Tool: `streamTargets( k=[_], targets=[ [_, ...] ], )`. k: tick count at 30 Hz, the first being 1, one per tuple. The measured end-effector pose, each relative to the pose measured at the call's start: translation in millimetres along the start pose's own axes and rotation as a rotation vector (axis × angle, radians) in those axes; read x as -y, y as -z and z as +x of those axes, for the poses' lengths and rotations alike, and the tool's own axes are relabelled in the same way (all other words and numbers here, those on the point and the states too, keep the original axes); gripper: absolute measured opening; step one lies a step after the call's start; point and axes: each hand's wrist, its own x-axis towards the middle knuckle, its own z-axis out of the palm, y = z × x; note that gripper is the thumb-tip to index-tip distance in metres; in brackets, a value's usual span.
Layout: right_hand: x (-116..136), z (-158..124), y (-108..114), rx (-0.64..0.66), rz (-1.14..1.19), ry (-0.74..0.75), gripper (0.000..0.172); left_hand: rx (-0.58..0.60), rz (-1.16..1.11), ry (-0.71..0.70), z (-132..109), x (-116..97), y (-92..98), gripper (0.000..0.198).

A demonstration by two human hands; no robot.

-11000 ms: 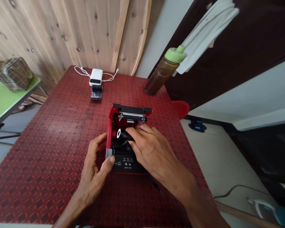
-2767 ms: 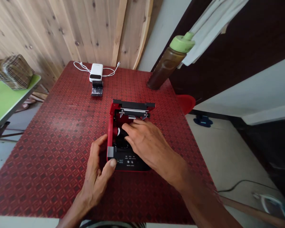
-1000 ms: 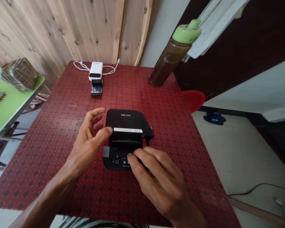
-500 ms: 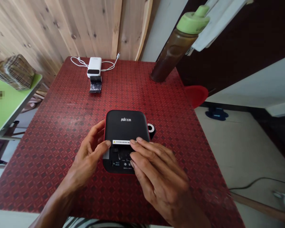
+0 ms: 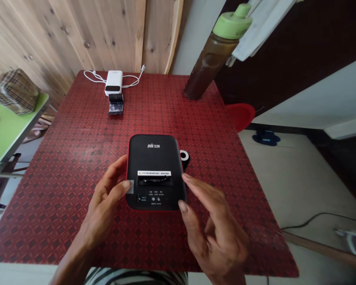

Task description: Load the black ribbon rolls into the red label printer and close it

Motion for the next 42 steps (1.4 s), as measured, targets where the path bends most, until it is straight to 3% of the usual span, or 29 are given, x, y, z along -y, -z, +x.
streamTargets(
  k=[3, 6, 15, 25, 30, 34, 37, 40, 42],
  targets=[
    [-0.5, -23.6, -4.7, -0.04, -0.003, -0.182, 0.053, -0.009, 0.006, 0.031, -6.5, 2.4, 2.5, 0.056],
    [-0.7, -39.0, -12.3, -0.025, -0.012, -0.248, 0.054, -0.031, 0.066, 0.015, -7.8, 1.4, 1.6, 0.054],
    [-5.8, -38.3, -19.8, 0.013, -0.055, -0.217, 0.056, -0.045, 0.151, -0.009, -8.8, -4.7, -1.2, 0.054],
    [-7.3, -35.3, -21.0, 0.006, -0.066, -0.2, 0.059, -0.072, 0.071, 0.045, -8.2, -7.5, -13.6, 0.051],
    [-9.2, -32.1, -13.1, 0.063, -0.041, -0.18, 0.056, -0.084, 0.106, 0.016, -9.7, -2.9, -12.6, 0.05],
    [-12.0, -9.6, 1.6, 0.048, -0.022, -0.159, 0.043, -0.057, 0.142, -0.033, -9.1, 1.9, -7.8, 0.053],
    [-14.4, 25.0, 6.1, 0.016, -0.069, 0.005, 0.033, -0.025, 0.141, -0.056, -7.6, 6.3, -2.8, 0.052],
    [-15.8, 63.6, -1.2, 0.169, -0.065, 0.187, 0.028, 0.011, 0.118, -0.1, -5.3, 12.2, 1.5, 0.053],
    [-14.6, 85.7, -10.9, 0.379, -0.087, 0.232, 0.023, 0.031, 0.134, -0.155, -4.2, 16.1, 2.8, 0.055]
  ],
)
